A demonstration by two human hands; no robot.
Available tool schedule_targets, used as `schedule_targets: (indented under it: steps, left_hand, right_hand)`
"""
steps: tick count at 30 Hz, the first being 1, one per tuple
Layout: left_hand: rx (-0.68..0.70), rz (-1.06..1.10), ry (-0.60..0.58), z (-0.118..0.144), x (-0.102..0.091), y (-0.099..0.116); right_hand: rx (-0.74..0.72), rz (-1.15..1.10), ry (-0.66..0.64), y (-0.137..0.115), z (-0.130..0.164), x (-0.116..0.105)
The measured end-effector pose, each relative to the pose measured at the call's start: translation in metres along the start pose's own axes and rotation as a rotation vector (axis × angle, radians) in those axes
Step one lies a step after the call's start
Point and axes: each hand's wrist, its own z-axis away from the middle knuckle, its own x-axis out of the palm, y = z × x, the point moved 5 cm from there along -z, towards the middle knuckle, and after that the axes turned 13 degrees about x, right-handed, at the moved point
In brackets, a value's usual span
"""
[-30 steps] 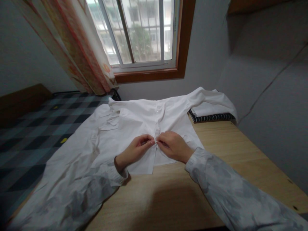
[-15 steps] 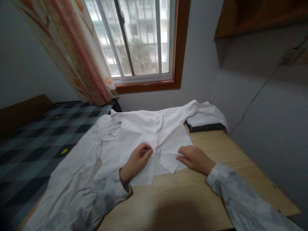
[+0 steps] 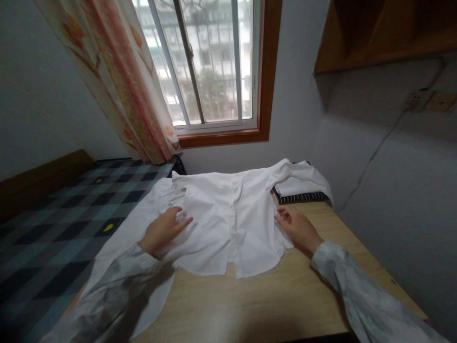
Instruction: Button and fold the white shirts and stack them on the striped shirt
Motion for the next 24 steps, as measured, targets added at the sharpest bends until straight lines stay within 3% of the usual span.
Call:
schedule_targets:
  steps: [2, 4, 9, 13, 16, 21, 24]
  left_hand:
    - [-0.105, 0.073, -0.073, -0.006, 0.014, -0.023]
    - [-0.112, 0.167, -0.048, -0.012, 0.027, -0.033]
    - [-0.128, 0.402, 0.05, -0.017, 0.038, -0.036]
    - [-0.17, 0.674, 0.065, 0.001, 0.026, -0.041]
    - [-0.191, 0.785, -0.022, 0.024, 0.023, -0.048]
    - [-0.122, 0.651, -0.224, 0.04, 0.026, -0.049]
    - [-0.069, 0.519, -0.188, 0.018, 0.02, -0.044]
  right_hand:
    - [0.127, 0.043, 0.058, 0.008, -0.024, 0.01]
    - [0.208, 0.05, 0.04, 0.011, -0.043, 0.023]
    - [0.275, -0.093, -0.053, 0.006, -0.062, 0.034]
    - [0.216, -0.235, -0.116, 0.013, -0.045, 0.009]
    - [0.213, -0.27, -0.158, 0.035, -0.019, -0.016]
    - [0.234, -0.05, -0.202, 0.07, 0.013, -0.03]
    - [0.207, 0.032, -0.153, 0.068, 0.001, -0.027]
